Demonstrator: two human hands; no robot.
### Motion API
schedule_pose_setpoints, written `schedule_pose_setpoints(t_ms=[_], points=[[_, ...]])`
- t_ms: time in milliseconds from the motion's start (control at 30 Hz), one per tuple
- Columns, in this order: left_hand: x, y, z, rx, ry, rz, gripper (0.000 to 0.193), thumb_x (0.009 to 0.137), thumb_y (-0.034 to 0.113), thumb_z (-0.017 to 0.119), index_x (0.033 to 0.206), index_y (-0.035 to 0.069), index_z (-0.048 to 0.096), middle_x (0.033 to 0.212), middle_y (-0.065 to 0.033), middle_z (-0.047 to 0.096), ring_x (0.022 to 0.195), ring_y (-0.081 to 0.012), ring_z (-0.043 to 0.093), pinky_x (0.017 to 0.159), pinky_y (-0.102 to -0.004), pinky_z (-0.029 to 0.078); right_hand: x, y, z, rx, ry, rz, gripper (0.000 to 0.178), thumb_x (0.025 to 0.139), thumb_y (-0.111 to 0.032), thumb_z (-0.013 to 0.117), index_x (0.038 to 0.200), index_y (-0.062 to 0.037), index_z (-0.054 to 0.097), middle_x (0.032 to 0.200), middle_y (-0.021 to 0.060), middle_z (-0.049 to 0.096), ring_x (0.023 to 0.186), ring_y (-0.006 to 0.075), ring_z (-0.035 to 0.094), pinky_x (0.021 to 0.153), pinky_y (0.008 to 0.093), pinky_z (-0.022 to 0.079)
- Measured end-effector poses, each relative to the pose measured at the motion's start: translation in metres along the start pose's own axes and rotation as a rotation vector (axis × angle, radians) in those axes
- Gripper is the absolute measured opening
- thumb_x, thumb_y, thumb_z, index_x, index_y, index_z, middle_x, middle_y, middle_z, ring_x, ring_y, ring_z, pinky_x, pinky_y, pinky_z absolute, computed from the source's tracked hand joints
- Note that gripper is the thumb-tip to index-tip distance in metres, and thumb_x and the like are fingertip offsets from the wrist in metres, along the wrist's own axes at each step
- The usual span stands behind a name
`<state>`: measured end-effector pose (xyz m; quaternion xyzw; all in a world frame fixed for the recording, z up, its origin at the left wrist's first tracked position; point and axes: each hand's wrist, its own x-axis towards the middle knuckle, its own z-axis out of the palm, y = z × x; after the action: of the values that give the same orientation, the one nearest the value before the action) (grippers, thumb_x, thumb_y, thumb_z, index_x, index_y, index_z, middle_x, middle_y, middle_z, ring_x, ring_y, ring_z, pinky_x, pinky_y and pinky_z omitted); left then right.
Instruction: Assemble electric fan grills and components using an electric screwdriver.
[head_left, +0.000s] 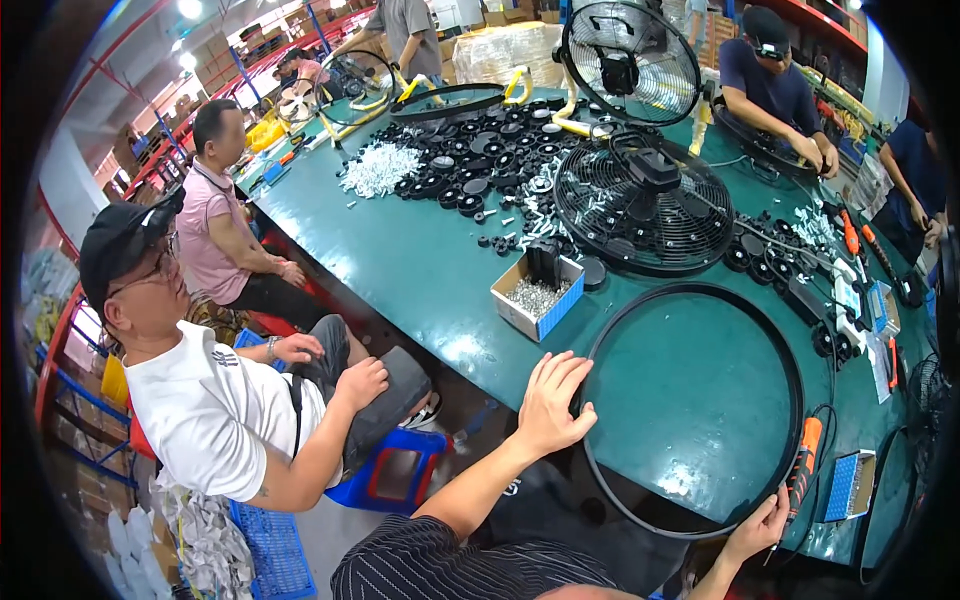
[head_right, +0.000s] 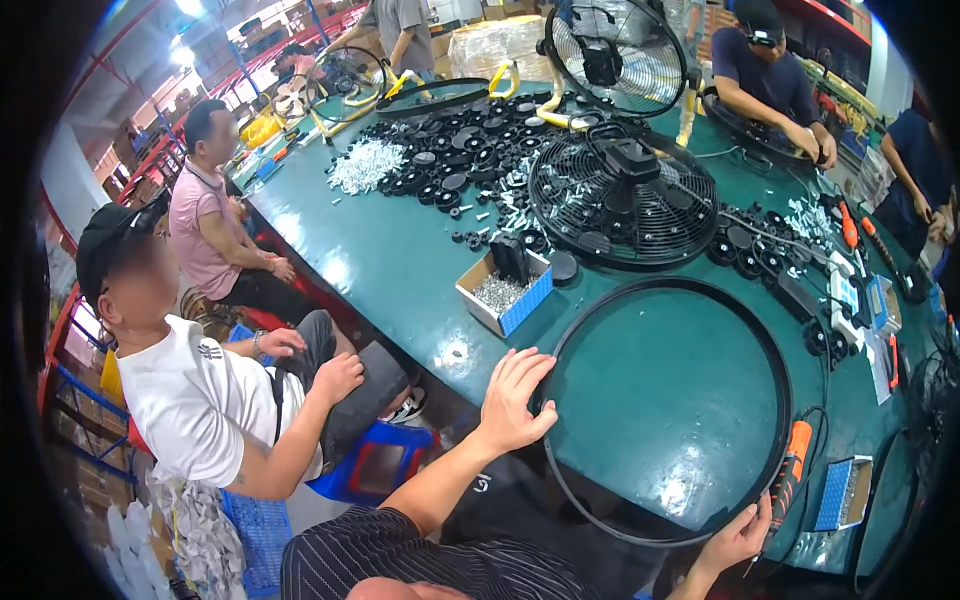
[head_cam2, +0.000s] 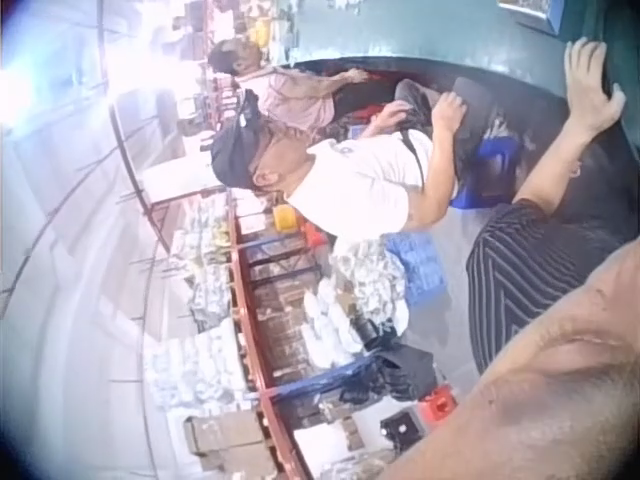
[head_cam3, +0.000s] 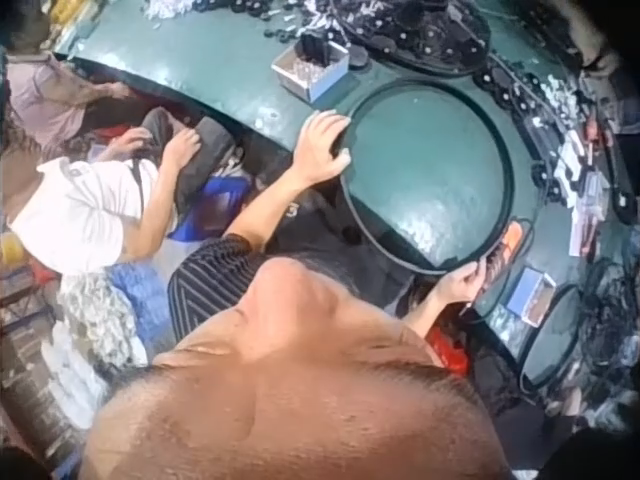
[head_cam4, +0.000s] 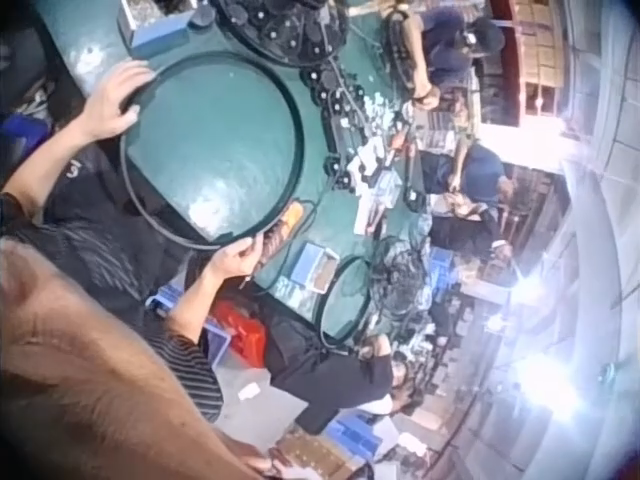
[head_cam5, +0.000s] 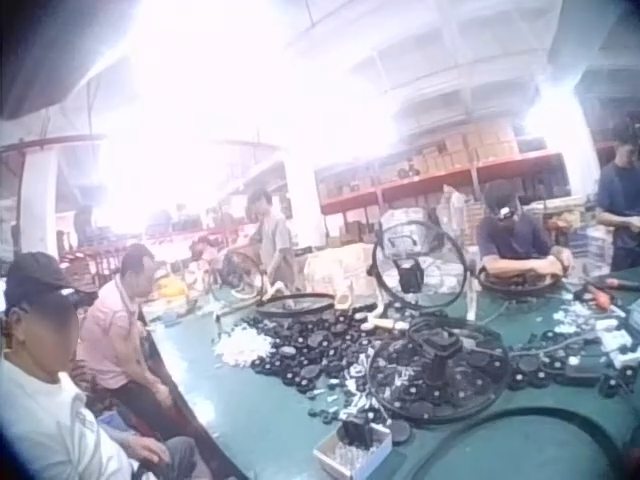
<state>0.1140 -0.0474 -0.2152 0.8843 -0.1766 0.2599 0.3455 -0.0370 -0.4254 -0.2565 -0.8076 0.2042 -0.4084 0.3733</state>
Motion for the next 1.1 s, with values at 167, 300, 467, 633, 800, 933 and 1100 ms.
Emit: schedule_pose_setpoints(t_ms=[167,300,467,633,800,933,1100], points=[[-0.001,-0.001,0.0,-0.007,-0.031,0.001,0.059,0.068,0.018,0.066,0.124,0.0,0.058,0.124,-0.0156,0.059,0.124,-0.0352,0.051,0.112,-0.053,0.032,-0.002,0.004,-0.001,-0.036,0.019,-0.003,0.03,0.1,-0.006,0.047,0.122,0.0122,0.057,0.121,0.021,0.063,0.105,0.0266,0.064,0.092,0.0356,0.052],[-0.001,-0.005,0.0,-0.008,-0.044,0.001,0.059,0.068,0.018,0.066,0.124,0.0,0.058,0.124,-0.0156,0.059,0.125,-0.0352,0.05,0.112,-0.0531,0.032,-0.001,0.005,0.002,-0.051,-0.004,-0.005,0.03,0.101,-0.007,0.047,0.122,0.0122,0.057,0.121,0.021,0.063,0.107,0.0266,0.064,0.094,0.0358,0.051],[0.002,0.0,-0.004,-0.005,-0.026,0.0,0.058,0.068,0.017,0.066,0.124,0.0,0.059,0.124,-0.0157,0.059,0.125,-0.0348,0.05,0.112,-0.0528,0.032,0.0,0.002,0.001,-0.032,0.012,-0.02,0.03,0.101,-0.007,0.046,0.121,0.0119,0.058,0.121,0.0206,0.063,0.107,0.027,0.063,0.094,0.0362,0.051],[-0.001,-0.001,-0.002,0.007,-0.029,0.002,0.058,0.067,0.017,0.067,0.123,0.001,0.059,0.124,-0.0148,0.06,0.125,-0.0341,0.051,0.112,-0.0524,0.032,-0.001,0.009,0.0,-0.028,0.007,-0.014,0.03,0.101,-0.006,0.046,0.122,0.012,0.057,0.122,0.0201,0.063,0.108,0.0264,0.063,0.094,0.036,0.051],[-0.002,0.002,-0.003,-0.003,-0.039,0.005,0.058,0.068,0.017,0.066,0.123,0.001,0.058,0.124,-0.0154,0.059,0.125,-0.0344,0.05,0.112,-0.0518,0.032,-0.003,0.008,-0.003,-0.003,0.022,-0.012,0.03,0.101,-0.006,0.047,0.122,0.0122,0.057,0.122,0.0195,0.063,0.108,0.026,0.063,0.094,0.0357,0.051],[0.001,-0.002,0.004,0.016,-0.036,0.02,0.058,0.066,0.017,0.067,0.122,0.001,0.059,0.123,-0.0148,0.06,0.123,-0.035,0.052,0.111,-0.0524,0.034,-0.004,0.009,-0.002,0.015,0.022,0.024,0.029,0.099,-0.006,0.049,0.12,0.0111,0.059,0.121,0.0196,0.064,0.108,0.0252,0.063,0.093,0.0344,0.05],[0.004,-0.001,-0.006,0.035,-0.011,0.042,0.057,0.065,0.013,0.065,0.121,0.001,0.059,0.121,-0.0157,0.061,0.121,-0.0363,0.053,0.11,-0.0521,0.034,0.0,-0.012,0.009,0.052,0.031,-0.039,0.027,0.096,-0.002,0.051,0.118,0.0115,0.06,0.119,0.0193,0.065,0.107,0.0252,0.064,0.093,0.0341,0.05]])
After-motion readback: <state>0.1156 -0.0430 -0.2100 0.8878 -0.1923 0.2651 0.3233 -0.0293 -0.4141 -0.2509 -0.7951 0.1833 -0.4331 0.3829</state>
